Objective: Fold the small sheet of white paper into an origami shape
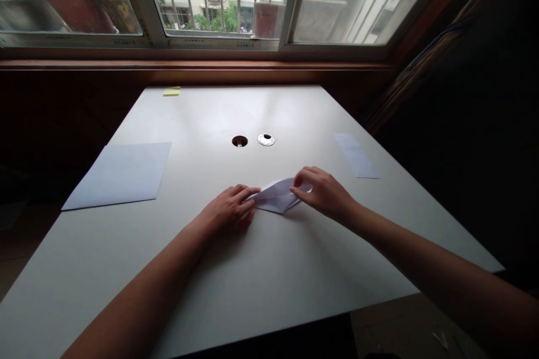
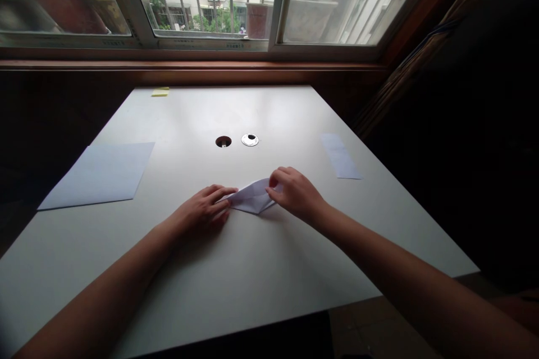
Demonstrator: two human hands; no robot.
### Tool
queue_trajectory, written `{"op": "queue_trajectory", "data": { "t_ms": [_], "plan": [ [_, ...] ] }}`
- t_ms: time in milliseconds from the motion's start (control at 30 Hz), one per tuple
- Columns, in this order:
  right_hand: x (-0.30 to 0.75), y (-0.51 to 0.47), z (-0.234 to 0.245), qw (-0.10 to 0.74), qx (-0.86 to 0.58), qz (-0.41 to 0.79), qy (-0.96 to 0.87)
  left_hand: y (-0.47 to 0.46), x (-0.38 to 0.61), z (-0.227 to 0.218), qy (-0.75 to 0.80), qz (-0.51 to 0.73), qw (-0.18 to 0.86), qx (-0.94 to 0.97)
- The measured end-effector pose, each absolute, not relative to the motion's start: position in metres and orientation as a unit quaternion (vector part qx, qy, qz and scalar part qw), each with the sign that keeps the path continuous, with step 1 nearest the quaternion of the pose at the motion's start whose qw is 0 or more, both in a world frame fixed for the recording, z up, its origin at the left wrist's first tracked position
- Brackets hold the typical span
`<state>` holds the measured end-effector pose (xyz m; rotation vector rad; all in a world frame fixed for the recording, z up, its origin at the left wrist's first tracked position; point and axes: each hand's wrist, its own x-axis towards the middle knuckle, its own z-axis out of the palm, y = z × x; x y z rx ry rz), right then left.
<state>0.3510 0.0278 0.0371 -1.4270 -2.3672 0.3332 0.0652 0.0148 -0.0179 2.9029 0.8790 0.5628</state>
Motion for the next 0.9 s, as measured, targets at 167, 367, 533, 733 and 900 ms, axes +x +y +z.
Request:
{"op": "queue_trajectory", "data": {
  "t_ms": [167,367,533,733,900],
  "plan": [
    [0.343,0.048,0.039,0.149,-0.555,0.135,-0.807,0.015,0.066,-0.021,0.269,0.185,0.034,0.945],
    [0.334,0.066,0.039,0.051,-0.542,0.135,-0.828,0.014,0.065,-0.022,0.269,0.186,0.038,0.944],
    [0.334,0.064,0.039,0.047,-0.548,0.097,-0.830,0.015,0.066,-0.021,0.264,0.188,0.047,0.945],
    [0.343,0.066,0.037,0.055,-0.532,0.127,-0.836,0.016,0.066,-0.023,0.254,0.196,0.065,0.945],
    [0.352,0.071,0.031,0.083,-0.515,0.166,-0.837,0.017,0.066,-0.025,0.252,0.193,0.065,0.946]
  ]
}}
